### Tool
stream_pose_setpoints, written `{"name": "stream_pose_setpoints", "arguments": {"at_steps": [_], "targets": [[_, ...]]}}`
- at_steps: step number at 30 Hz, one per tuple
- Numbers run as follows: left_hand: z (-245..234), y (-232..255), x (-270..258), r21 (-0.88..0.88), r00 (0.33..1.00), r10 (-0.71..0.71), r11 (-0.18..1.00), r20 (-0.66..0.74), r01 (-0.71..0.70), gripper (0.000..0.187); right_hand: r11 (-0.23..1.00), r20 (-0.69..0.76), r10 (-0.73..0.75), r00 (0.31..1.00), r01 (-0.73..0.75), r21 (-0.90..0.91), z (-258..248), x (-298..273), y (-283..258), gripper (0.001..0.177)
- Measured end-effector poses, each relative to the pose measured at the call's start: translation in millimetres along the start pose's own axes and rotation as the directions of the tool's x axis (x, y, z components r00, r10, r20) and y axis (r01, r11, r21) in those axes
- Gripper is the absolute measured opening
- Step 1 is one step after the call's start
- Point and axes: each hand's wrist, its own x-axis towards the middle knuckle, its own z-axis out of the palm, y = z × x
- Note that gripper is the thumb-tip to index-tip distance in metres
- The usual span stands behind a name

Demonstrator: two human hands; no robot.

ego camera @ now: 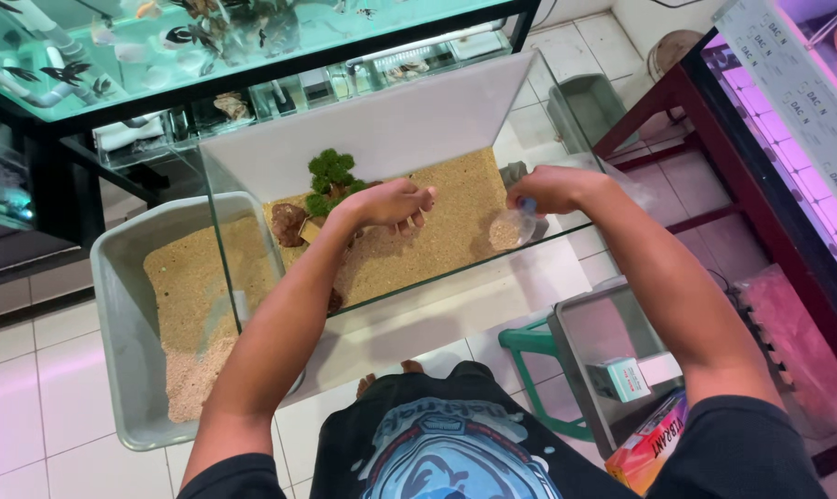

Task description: The person prepares a small glass terrarium by scooping sand from a bin into the tank and smoothing it by hand.

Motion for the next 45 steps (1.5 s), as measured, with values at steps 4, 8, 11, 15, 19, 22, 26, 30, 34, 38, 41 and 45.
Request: {"name": "stream_pose_setpoints", "arguments": {"at_steps": [4,8,11,15,19,22,26,30,34,38,41,45], "targets": [[-2,-1,2,0.002,1.0,0.008,1.0,-0.012,-0.008,0.059,0.989,-0.073,0.058,0.996,-0.068,-0.13,-12,-4,-3,0.035],[-4,-3,3,0.0,1.0,0.015,1.0,-0.019,-0.015,0.06,0.967,-0.132,0.087,0.987,-0.116,-0.225,-24,-12,0,0.034],[-5,-6,4,-0.004,0.999,0.021,1.0,-0.026,-0.021,0.06,0.961,-0.161,0.105,0.981,-0.142,-0.239,-22,-12,4,0.036],[-6,0,-4,-0.009,0.999,0.031,0.999,-0.034,-0.031,0.06,0.938,-0.296,0.098,0.95,-0.187,-0.291,9,45,52,0.041],[-7,1,-7,-0.005,0.998,0.042,0.999,-0.037,-0.042,0.061,0.919,-0.335,0.069,0.94,-0.191,-0.346,19,52,61,0.039],[-6,0,-4,-0.016,0.997,0.054,0.998,-0.046,-0.055,0.06,0.867,-0.362,0.006,0.932,-0.185,-0.464,17,49,55,0.03],[-8,-1,-3,0.025,0.999,0.044,0.999,-0.032,-0.043,0.062,0.797,-0.454,-0.101,0.885,-0.201,-0.569,24,52,56,0.019],[-8,-4,-1,0.032,0.998,0.056,0.998,-0.038,-0.055,0.062,0.686,-0.556,-0.284,0.781,-0.239,-0.687,22,47,42,0.011],[-8,-2,-4,0.028,0.997,0.063,0.998,-0.042,-0.062,0.062,0.645,-0.564,-0.404,0.72,-0.213,-0.734,15,37,24,0.008],[-9,-3,-3,0.038,0.994,0.094,0.995,-0.061,-0.092,0.06,0.642,-0.565,-0.471,0.677,-0.177,-0.746,11,29,17,0.015],[-10,-2,0,0.039,0.982,0.166,0.986,-0.092,-0.163,0.058,0.701,-0.585,-0.45,0.674,-0.14,-0.7,12,30,16,0.024],[-14,0,10,0.033,0.923,0.323,0.946,-0.209,-0.323,0.057,0.962,-0.632,-0.254,0.732,0.123,-0.244,-10,-16,-40,0.046]]}}
